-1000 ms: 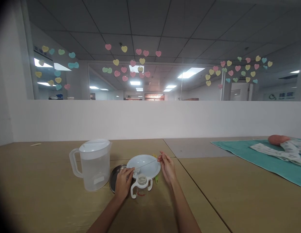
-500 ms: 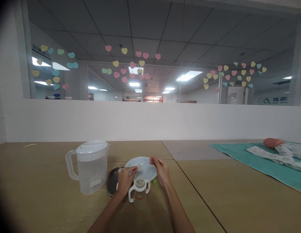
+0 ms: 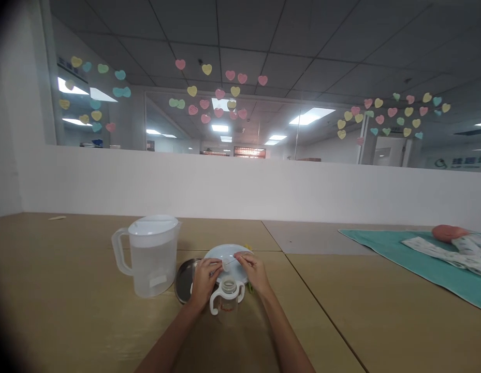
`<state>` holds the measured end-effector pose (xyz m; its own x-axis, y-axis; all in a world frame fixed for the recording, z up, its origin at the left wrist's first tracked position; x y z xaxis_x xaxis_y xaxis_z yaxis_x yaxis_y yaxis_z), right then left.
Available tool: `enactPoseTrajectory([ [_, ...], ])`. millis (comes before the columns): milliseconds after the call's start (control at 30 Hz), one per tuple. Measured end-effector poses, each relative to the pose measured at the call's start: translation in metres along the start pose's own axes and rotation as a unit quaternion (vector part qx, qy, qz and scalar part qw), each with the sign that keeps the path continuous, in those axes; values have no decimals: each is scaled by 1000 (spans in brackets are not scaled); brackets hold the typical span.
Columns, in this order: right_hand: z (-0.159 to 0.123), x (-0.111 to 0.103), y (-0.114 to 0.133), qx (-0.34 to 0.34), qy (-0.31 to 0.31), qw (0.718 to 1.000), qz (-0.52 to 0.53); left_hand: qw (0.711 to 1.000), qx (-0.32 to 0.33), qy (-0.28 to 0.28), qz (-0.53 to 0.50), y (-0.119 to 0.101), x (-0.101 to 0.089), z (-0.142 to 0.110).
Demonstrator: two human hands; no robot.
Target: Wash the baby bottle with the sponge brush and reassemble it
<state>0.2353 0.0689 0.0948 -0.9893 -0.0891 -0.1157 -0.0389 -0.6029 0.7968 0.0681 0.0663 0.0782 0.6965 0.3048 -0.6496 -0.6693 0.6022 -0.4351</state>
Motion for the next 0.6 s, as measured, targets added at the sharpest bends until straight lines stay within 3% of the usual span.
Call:
enactPoseTrajectory([
  [333, -2, 20, -3, -1, 91, 995, -47, 999, 12, 37, 7, -11, 10, -1],
  [600, -3, 26, -7, 27, 115, 993, 26, 1000, 9, 20, -14, -14, 3, -4],
])
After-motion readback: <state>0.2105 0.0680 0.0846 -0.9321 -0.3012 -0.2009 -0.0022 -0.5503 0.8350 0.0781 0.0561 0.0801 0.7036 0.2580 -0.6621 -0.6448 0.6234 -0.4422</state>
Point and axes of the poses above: each hand's wrist, its own z-axis towards the middle knuckle, its own x-axis out of the palm, y = z × x, the point moved 10 cm from there along z, towards the middle knuckle, and after that the axes turned 9 degrees about y, right-handed, at the moved point
